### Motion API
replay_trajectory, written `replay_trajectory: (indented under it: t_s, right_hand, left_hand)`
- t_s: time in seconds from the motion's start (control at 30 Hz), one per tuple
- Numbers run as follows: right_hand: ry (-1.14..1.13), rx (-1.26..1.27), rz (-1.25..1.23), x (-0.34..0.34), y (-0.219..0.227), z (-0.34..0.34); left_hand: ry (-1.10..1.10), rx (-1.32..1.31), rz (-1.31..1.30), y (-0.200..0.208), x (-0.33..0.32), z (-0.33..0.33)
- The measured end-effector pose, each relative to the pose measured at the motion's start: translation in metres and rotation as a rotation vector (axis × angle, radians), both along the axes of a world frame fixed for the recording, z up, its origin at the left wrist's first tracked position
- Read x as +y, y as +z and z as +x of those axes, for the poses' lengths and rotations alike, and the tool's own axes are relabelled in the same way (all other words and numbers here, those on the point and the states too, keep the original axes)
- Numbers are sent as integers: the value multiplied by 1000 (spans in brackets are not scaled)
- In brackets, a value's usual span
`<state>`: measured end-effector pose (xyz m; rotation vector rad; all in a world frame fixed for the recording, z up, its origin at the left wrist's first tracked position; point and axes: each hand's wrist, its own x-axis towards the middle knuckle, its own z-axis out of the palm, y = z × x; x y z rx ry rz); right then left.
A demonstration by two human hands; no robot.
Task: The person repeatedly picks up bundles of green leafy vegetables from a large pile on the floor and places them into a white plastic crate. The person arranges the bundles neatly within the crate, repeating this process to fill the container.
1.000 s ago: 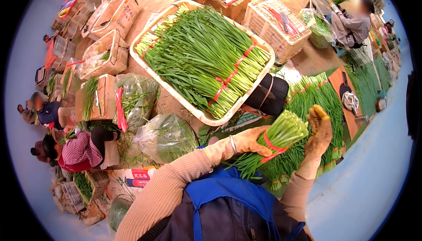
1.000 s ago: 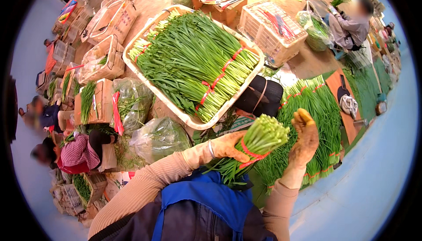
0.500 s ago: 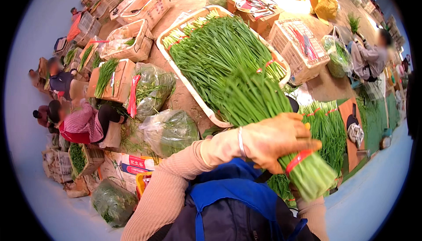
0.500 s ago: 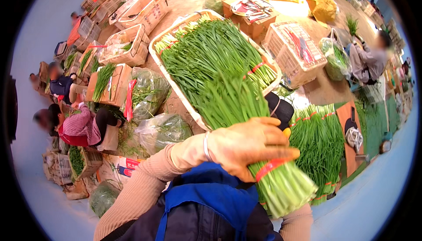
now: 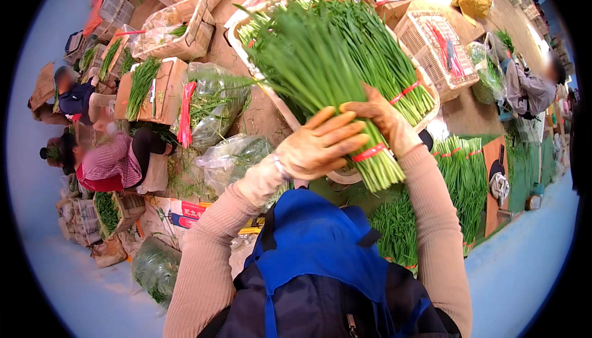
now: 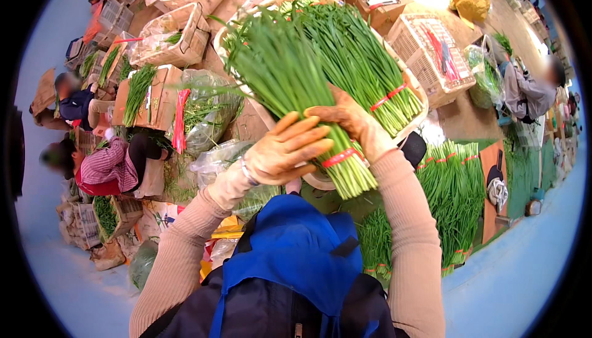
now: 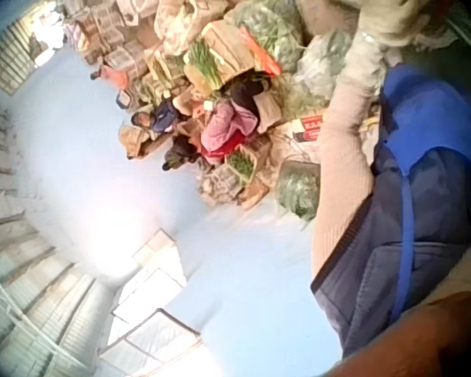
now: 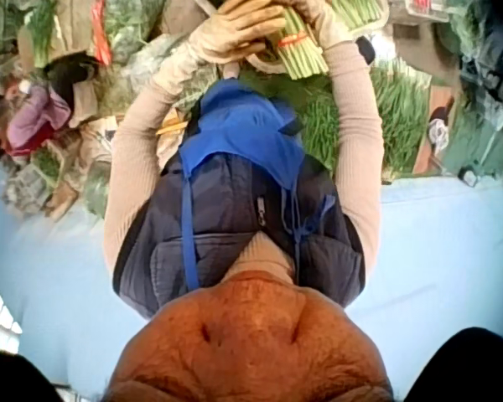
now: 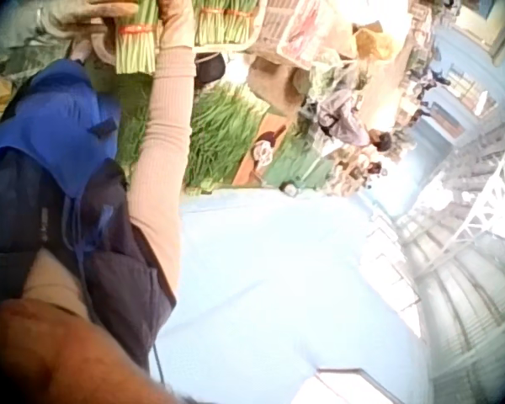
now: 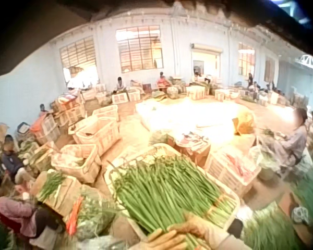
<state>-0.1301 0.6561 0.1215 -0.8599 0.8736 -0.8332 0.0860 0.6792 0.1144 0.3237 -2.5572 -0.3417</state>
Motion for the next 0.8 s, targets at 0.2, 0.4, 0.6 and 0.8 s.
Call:
replay_trajectory:
  t_s: [0.2,0.4,0.6,0.8]
  right_hand:
    - [73,607,-310,-38,-63,40]
    - [225,1115,-477,-13,-94,61]
    - [100,1325,-597,13,-125,71]
    - [28,1443,-647,22,-132,77]
  left_hand:
    - [377,101,176,-55,-40,52]
    - [541,-39,285,-103,-91,37]
    - [451,-154,309,-136,-124,24]
    - [329,-277,320,-147,-133,24]
